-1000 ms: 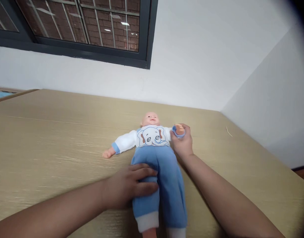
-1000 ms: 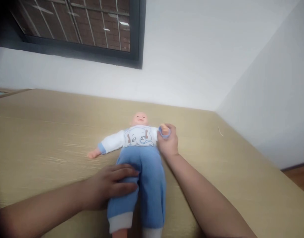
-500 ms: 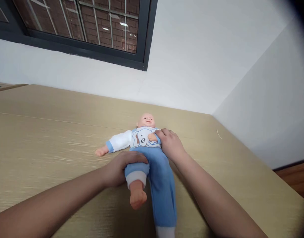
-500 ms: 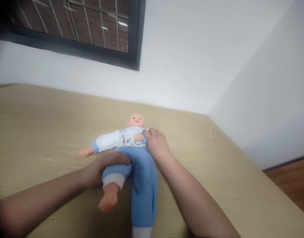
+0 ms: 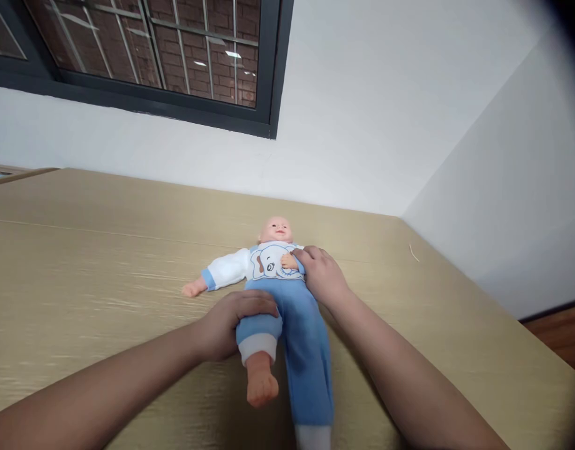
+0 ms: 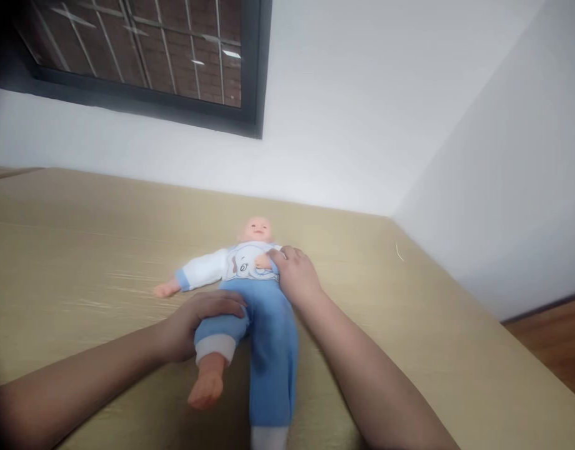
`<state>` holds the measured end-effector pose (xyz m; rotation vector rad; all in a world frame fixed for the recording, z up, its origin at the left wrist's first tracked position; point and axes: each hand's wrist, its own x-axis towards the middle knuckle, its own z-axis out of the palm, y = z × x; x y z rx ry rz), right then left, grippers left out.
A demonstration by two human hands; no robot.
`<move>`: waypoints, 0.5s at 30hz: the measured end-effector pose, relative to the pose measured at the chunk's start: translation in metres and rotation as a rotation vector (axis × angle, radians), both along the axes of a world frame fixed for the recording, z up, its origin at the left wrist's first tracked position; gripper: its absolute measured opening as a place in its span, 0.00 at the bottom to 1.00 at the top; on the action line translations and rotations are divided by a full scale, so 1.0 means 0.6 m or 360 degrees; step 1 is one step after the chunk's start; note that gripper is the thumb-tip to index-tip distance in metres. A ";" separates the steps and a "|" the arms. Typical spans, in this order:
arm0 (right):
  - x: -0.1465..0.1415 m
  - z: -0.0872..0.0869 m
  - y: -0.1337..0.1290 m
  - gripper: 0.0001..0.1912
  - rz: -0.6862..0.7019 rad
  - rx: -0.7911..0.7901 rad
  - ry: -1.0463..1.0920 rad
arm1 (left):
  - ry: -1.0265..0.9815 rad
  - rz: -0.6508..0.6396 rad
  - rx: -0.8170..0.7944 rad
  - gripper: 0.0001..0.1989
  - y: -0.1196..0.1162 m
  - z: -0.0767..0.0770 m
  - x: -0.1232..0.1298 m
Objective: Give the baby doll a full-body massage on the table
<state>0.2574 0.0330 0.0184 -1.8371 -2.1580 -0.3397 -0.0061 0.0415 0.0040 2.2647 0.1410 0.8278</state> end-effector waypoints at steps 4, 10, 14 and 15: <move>0.021 -0.024 0.005 0.23 0.0025 0.0119 0.0582 | 0.0100 -0.0010 0.0164 0.20 -0.018 0.002 -0.009; 0.068 -0.059 0.035 0.22 0.0023 0.0147 0.2399 | 0.0263 -0.0024 0.0563 0.20 -0.042 0.010 -0.022; 0.100 -0.073 0.051 0.19 0.0051 -0.0025 0.2943 | 0.0314 -0.0110 0.0662 0.19 -0.049 0.021 -0.023; 0.107 -0.074 0.052 0.18 0.0041 -0.0091 0.3008 | 0.0335 -0.0137 0.0672 0.18 -0.050 0.024 -0.023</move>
